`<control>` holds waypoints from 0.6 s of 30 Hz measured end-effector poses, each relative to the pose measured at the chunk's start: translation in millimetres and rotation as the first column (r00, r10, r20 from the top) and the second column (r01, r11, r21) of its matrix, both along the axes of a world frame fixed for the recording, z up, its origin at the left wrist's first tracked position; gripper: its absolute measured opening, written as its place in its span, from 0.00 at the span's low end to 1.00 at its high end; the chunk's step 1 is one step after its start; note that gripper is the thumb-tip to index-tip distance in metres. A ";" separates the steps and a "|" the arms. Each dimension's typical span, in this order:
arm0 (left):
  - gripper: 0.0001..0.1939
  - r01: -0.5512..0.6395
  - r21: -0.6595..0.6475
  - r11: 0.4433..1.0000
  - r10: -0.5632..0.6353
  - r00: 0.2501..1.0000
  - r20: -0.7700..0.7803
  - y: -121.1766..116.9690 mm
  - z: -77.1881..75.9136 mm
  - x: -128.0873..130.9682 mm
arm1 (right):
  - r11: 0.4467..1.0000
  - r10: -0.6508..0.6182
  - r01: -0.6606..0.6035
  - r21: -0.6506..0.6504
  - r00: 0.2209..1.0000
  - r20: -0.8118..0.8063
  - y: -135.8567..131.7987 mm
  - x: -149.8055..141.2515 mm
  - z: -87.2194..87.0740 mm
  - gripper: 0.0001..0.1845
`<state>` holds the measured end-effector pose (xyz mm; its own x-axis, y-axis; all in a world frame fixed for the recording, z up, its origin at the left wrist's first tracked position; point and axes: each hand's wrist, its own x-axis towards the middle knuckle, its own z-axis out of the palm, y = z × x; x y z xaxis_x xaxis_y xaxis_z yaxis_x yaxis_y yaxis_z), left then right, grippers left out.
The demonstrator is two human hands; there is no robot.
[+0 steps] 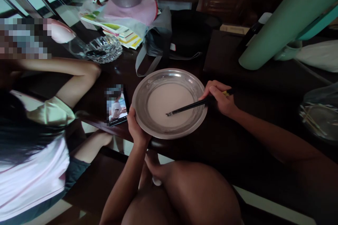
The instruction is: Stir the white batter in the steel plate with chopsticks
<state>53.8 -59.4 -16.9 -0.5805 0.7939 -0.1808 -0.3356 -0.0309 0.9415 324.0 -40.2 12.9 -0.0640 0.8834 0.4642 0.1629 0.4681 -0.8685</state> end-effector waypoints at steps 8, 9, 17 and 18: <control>0.15 0.010 0.001 1.000 -0.010 0.999 0.046 -0.2 -1.6 -0.3 | 1.000 -0.023 0.023 0.006 0.999 -0.022 -0.3 0.0 -0.3 0.20; 0.15 0.006 -0.008 1.000 -0.006 0.998 0.063 0.0 -1.5 -0.1 | 1.000 -0.004 0.004 0.000 1.000 -0.009 -0.6 -0.1 -0.2 0.20; 0.14 -0.006 -0.034 0.999 0.010 0.992 0.129 0.9 -0.8 0.9 | 0.999 0.008 -0.011 -0.033 0.994 -0.109 1.9 2.1 -4.4 0.19; 0.14 -0.010 -0.035 0.999 0.015 0.992 0.129 0.9 -1.3 0.4 | 0.998 0.032 -0.037 -0.046 0.994 -0.105 1.7 2.0 -4.7 0.19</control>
